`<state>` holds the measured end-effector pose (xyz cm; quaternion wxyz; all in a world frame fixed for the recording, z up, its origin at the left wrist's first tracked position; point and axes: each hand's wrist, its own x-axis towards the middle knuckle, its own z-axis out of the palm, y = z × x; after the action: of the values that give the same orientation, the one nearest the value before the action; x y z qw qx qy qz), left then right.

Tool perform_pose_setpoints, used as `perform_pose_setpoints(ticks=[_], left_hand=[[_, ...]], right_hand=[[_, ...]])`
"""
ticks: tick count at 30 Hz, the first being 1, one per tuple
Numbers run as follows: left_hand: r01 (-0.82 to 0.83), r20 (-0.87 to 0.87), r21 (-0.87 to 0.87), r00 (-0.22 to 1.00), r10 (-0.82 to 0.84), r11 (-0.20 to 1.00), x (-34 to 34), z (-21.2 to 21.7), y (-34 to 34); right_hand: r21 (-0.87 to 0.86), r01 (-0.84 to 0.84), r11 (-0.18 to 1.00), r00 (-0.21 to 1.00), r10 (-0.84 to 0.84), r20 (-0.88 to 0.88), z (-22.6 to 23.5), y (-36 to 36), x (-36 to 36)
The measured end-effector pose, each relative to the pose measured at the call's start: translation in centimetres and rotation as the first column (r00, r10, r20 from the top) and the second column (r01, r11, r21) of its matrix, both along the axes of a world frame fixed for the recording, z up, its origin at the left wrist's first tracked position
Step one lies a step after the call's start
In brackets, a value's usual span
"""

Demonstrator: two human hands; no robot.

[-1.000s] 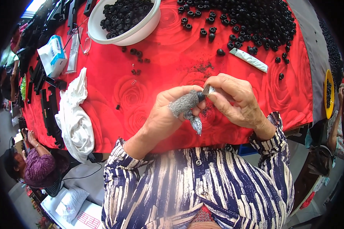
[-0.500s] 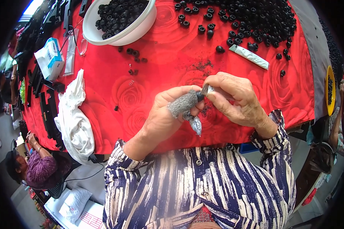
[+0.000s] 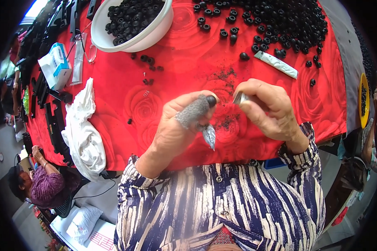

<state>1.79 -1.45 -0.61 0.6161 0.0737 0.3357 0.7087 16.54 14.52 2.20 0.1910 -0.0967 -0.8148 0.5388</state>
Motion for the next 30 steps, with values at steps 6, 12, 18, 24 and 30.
perform_pose_setpoints(ticks=[6,12,18,24,30], left_hand=[[0.101,0.031,0.129,0.994,-0.106,0.986,0.4,-0.1,0.0],[0.157,0.159,-0.100,0.977,-0.140,0.983,1.0,0.8,0.3],[0.314,0.252,-0.036,0.922,-0.295,0.949,0.2,-0.3,-0.2],[0.319,0.204,-0.014,0.929,-0.309,0.948,0.8,-0.3,-0.3],[0.282,0.308,0.038,0.909,-0.280,0.959,1.0,-0.8,-0.4]], right_hand=[[0.085,-0.012,0.996,0.998,0.017,-0.058,-0.3,-0.5,-0.1],[0.310,0.015,0.951,0.967,0.064,-0.245,-1.6,-1.4,-0.7],[0.208,-0.070,0.976,0.961,0.122,-0.250,-1.4,-1.6,-0.5],[0.386,-0.009,0.923,0.932,0.147,-0.331,-1.5,-1.7,-0.3],[0.463,0.063,0.884,0.922,0.126,-0.367,-1.8,-1.9,-0.1]])
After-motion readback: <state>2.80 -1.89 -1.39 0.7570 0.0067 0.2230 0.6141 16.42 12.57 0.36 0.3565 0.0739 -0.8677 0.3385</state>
